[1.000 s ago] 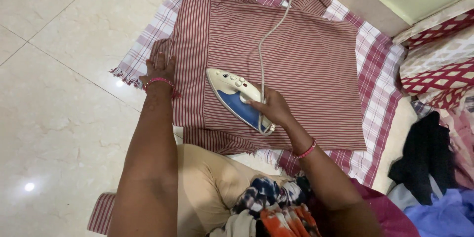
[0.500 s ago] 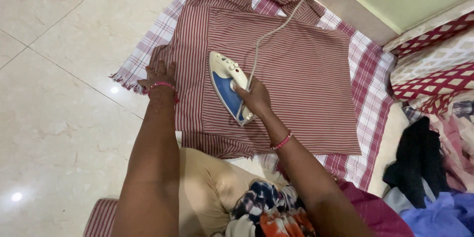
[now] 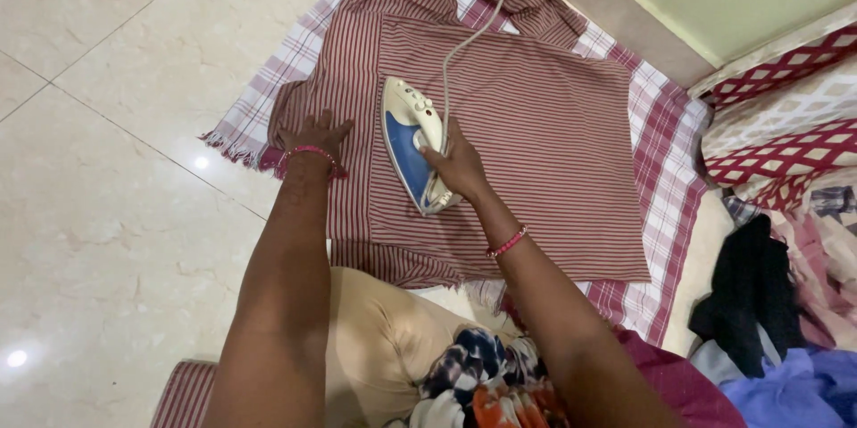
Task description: The person irons a striped shirt laid out on a checkered cloth on the floor. They smooth the fabric with their hands and use an electric iron to press the shirt, moving the iron back and forth across the surface.
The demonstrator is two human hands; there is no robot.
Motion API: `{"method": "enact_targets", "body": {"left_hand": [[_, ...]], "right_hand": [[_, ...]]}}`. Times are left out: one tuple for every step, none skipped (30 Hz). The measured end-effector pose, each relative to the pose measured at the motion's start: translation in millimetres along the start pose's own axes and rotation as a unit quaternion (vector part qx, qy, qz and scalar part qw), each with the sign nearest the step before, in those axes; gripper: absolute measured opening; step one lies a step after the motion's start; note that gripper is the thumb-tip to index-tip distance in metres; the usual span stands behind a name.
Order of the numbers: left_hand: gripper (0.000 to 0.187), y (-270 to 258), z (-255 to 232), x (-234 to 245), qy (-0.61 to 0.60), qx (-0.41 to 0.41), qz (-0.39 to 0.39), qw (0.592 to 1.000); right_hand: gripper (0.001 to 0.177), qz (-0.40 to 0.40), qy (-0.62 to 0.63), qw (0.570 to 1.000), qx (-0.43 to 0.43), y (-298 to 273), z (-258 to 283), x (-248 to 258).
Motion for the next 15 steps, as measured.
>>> {"method": "enact_targets", "body": {"left_hand": [[0.121,1.8,0.3,-0.4,-0.008,0.004,-0.005,1.0],[0.122,4.5,-0.2,-0.5,-0.015,0.008,-0.004,1.0],[0.122,7.7,-1.6,-0.1,-0.021,0.013,-0.003,1.0],[0.123,9.6,-2.2,-1.1,-0.028,0.017,-0.002,0.999],[0.123,11.5,-3.6,-2.6,-0.03,0.024,0.006,0.999],[0.123,13.8,-6.8,-3.6,-0.032,0.031,0.015,0.999],[0.123,15.4,-8.1,-4.9,-0.033,0.037,0.023,0.999],[0.104,18.0,-8.4,-5.3,-0.031,0.046,0.027,0.998],[0.086,21.8,-10.0,-5.0,-0.03,0.056,0.031,0.998],[0.068,24.7,-10.5,-4.8,-0.029,0.066,0.034,0.997],[0.069,27.1,-11.9,-4.8,-0.018,0.06,0.034,0.997],[0.069,29.0,-12.5,-5.6,-0.007,0.055,0.035,0.998],[0.07,30.8,-12.6,-6.2,0.004,0.049,0.036,0.998],[0.075,31.8,-12.9,-8.1,0.002,0.045,0.04,0.998],[0.08,32.5,-13.2,-9.1,-0.001,0.04,0.045,0.998]], "right_hand": [[0.075,0.001,-0.017,1.0,-0.004,-4.4,-4.2,-2.2],[0.075,0.002,-0.034,0.999,-0.007,-6.5,-6.4,-4.6],[0.072,0.001,-0.025,1.0,0.003,-7.3,-5.8,-6.7],[0.069,0.0,-0.015,1.0,0.012,-8.2,-5.2,-9.1],[0.067,0.0,-0.006,1.0,0.021,-8.2,-3.6,-10.5],[0.064,-0.001,0.004,1.0,0.029,-7.1,-1.1,-11.0],[0.062,-0.001,0.014,0.999,0.036,-4.1,2.5,-10.5],[0.059,-0.002,0.024,0.999,0.045,0.2,6.6,-9.9],[0.059,-0.007,0.025,0.999,0.022,5.1,7.2,-9.6],[0.059,-0.012,0.026,1.0,0.0,11.3,8.7,-9.4],[0.059,-0.016,0.028,0.999,-0.022,18.2,9.8,-8.6],[0.057,-0.019,0.036,0.999,-0.015,25.4,13.6,-8.2],[0.055,-0.022,0.044,0.999,-0.008,33.3,16.6,-7.8],[0.053,-0.025,0.052,0.998,-0.001,40.6,17.6,-7.6],[0.054,-0.029,0.052,0.998,0.002,48.2,17.9,-7.2]]}}
Point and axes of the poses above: each hand's wrist, its own y-axis towards the middle knuckle, its own x-axis out of the back of the hand, z = x × y, the point moved 6 cm from there along y, towards the middle knuckle, and after that the axes turned 3 degrees about -z, right-handed, at the moved point
